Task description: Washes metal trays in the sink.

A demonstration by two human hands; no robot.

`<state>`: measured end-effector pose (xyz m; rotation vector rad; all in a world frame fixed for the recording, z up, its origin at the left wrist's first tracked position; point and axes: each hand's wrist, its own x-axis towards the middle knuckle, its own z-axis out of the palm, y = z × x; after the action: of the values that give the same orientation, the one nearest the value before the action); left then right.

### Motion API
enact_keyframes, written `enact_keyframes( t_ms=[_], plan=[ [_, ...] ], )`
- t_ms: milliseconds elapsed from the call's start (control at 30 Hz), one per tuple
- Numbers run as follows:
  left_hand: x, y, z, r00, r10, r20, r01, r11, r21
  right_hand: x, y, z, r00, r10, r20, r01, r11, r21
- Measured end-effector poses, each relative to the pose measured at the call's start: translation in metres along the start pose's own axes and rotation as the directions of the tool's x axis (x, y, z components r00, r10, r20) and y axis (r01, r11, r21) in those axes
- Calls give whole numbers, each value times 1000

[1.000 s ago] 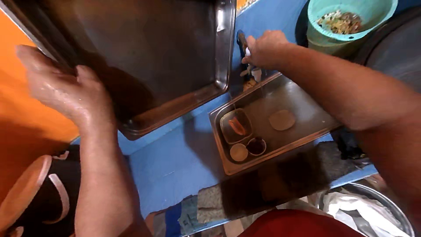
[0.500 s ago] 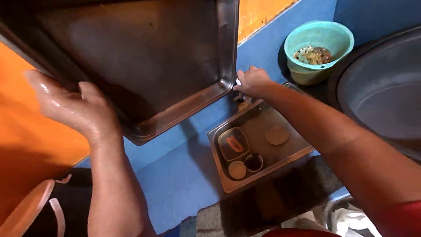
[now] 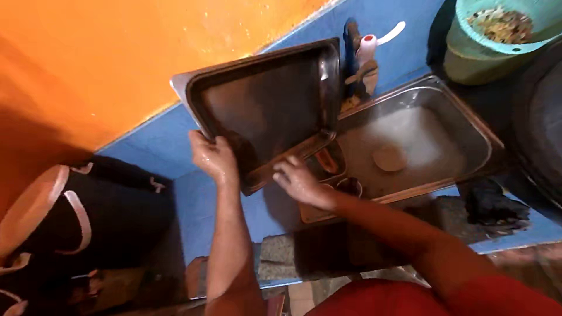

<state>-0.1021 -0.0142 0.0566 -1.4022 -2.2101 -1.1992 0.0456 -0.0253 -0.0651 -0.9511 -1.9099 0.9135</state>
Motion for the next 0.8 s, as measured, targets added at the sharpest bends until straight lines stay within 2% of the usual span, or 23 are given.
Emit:
enact_keyframes(
  t_ms=[33, 67, 133, 200, 233, 267, 300, 333, 367, 433, 467, 500, 533, 567, 633, 667, 700, 767, 800],
  plan=[
    [-5, -3, 8, 1000, -16, 2, 16, 1000, -3, -9, -13, 18, 976, 143, 162, -173, 966, 192],
    [-10, -5, 15, 1000, -29, 0, 29, 1000, -9, -16, -24, 32, 911, 240, 335, -357, 865, 351],
    [-22, -7, 28, 999, -47, -18, 47, 999, -13, -27, -38, 52, 749, 263, 609, -638, 536, 553],
    [-34, -10, 39, 997, -68, -38, 68, 998, -19, -33, -50, 57, 711, 193, 676, -703, 195, 683],
    [-39, -13, 42, 996, -80, -45, 79, 997, -24, -31, -53, 55, 717, 194, 669, -691, 75, 719],
    [-44, -16, 45, 995, -87, -50, 85, 996, -29, -27, -50, 51, 739, 183, 649, -665, 37, 746],
    [-48, -19, 46, 994, -93, -50, 91, 995, -27, -21, -41, 45, 764, 164, 624, -638, 46, 769],
    [-51, -22, 46, 994, -91, -53, 89, 996, -28, -14, -34, 35, 787, 195, 585, -610, 103, 786],
    [-52, -25, 45, 995, -83, -55, 81, 996, -30, -10, -30, 21, 814, 265, 517, -573, 219, 790],
    [-53, -29, 42, 996, -88, -29, 87, 996, -35, -8, -24, 0, 890, 386, 241, -437, 581, 687],
    [-52, -29, 39, 994, -105, -1, 105, 994, -36, -4, -14, -2, 924, 363, 116, -364, 748, 555],
    [-52, -29, 37, 993, -117, 27, 118, 992, -34, 2, 1, 2, 961, 272, 59, -272, 875, 400],
    [-50, -28, 34, 991, -127, 48, 129, 991, -28, 6, 19, 10, 986, 137, 93, -156, 957, 246],
    [-47, -27, 32, 989, -135, 67, 136, 990, -19, 5, 39, 17, 983, -8, 182, -12, 994, 110],
    [-39, -28, 25, 986, -141, 91, 144, 989, -29, -7, 80, 26, 913, -254, 320, 297, 950, -93],
    [-35, -30, 21, 985, -144, 96, 148, 988, -44, -13, 103, 26, 881, -344, 324, 407, 901, -149],
    [-32, -34, 16, 983, -149, 106, 156, 986, -61, -17, 128, 27, 863, -436, 255, 489, 849, -199],
    [-27, -42, 9, 984, -147, 100, 156, 984, -90, -14, 165, 15, 857, -485, 176, 516, 813, -270],
    [-26, -45, 5, 986, -145, 83, 152, 984, -93, -12, 173, -1, 884, -408, 227, 463, 833, -304]
  ],
)
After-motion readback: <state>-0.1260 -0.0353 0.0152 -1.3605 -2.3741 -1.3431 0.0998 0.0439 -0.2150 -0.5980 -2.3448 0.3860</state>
